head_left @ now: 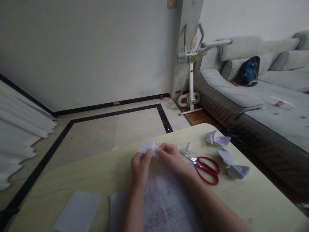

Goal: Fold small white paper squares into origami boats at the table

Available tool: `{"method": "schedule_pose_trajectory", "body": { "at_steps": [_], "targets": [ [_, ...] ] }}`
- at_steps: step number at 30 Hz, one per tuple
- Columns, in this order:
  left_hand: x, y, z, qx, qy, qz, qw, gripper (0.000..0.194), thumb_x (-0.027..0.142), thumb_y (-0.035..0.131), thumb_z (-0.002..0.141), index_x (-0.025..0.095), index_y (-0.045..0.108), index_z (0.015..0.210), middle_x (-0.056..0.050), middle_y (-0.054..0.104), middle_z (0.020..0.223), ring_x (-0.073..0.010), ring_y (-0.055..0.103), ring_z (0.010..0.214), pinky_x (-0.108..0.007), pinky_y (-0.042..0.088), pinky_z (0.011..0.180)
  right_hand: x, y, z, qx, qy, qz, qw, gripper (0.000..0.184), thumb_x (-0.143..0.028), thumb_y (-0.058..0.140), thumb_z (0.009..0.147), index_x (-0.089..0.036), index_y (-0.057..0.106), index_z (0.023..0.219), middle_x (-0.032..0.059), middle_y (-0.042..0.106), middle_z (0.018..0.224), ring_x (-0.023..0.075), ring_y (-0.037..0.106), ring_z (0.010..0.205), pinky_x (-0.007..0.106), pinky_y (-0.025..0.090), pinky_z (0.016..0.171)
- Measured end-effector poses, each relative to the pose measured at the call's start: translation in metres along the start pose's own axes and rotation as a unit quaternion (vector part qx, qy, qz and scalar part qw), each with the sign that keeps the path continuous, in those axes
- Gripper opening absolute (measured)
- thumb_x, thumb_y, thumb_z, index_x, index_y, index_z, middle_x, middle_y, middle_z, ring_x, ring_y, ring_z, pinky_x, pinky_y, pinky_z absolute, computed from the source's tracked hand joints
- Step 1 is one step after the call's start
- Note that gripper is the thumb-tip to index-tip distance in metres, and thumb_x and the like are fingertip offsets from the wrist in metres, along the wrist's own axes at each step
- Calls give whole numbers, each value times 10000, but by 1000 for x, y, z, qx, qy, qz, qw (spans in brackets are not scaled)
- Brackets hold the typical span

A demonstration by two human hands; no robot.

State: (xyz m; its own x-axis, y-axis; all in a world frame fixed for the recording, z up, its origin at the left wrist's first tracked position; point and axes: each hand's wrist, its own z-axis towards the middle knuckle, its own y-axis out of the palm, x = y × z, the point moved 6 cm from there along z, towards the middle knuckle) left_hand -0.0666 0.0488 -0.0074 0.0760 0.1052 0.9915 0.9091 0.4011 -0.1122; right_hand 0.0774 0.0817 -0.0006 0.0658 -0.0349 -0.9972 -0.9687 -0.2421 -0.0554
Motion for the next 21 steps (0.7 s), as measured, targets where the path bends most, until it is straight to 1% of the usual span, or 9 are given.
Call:
{"method": "schedule_pose_trajectory", "body": {
  "at_steps": [6, 9, 12, 15, 19, 21],
  "targets": [
    [1, 1, 1, -5, 14, -12, 1000, 258, 375, 688, 713, 125, 722, 768, -44, 708, 692, -196, 651, 656, -260, 483, 586, 1, 2, -1, -6, -3, -13, 1000, 267, -356, 581, 815, -167, 566, 627, -23, 521, 600, 107, 462, 565, 215, 347, 517],
    [-3, 0, 2, 8, 7, -29, 1000, 269, 392, 681, 717, 124, 701, 721, -43, 694, 668, -185, 631, 622, -254, 473, 564, 0, 2, 0, -5, -10, -23, 1000, 279, -359, 574, 822, -169, 549, 619, -26, 504, 594, 104, 446, 560, 215, 340, 514],
    [-5, -2, 3, 25, 7, -52, 998, 296, 420, 655, 743, 130, 666, 685, -23, 652, 613, -165, 597, 576, -240, 454, 532, 0, 1, 0, -6, -11, -11, 1000, 296, -372, 572, 821, -174, 520, 609, -35, 478, 578, 99, 423, 541, 216, 333, 508],
    [-7, -1, 3, 8, 11, -60, 998, 287, 425, 643, 763, 146, 640, 700, 5, 616, 601, -145, 571, 561, -221, 433, 520, 1, 0, 0, 4, -10, 1, 1000, 269, -341, 567, 812, -173, 524, 607, -35, 483, 586, 103, 436, 556, 217, 344, 524],
    [-4, 2, 2, -17, 30, -18, 999, 268, 405, 650, 763, 150, 631, 682, 15, 591, 607, -135, 547, 585, -210, 414, 534, 3, 2, 0, -1, -14, -3, 1000, 184, -309, 564, 800, -166, 596, 687, -21, 540, 653, 121, 488, 624, 221, 372, 567],
    [-2, 3, 1, -25, 38, 4, 999, 268, 404, 653, 760, 146, 641, 687, 16, 582, 607, -134, 532, 598, -209, 411, 543, 5, 3, 1, -4, -12, -5, 1000, 161, -293, 565, 791, -166, 602, 699, -19, 552, 666, 125, 494, 635, 222, 376, 572]
  ]
}}
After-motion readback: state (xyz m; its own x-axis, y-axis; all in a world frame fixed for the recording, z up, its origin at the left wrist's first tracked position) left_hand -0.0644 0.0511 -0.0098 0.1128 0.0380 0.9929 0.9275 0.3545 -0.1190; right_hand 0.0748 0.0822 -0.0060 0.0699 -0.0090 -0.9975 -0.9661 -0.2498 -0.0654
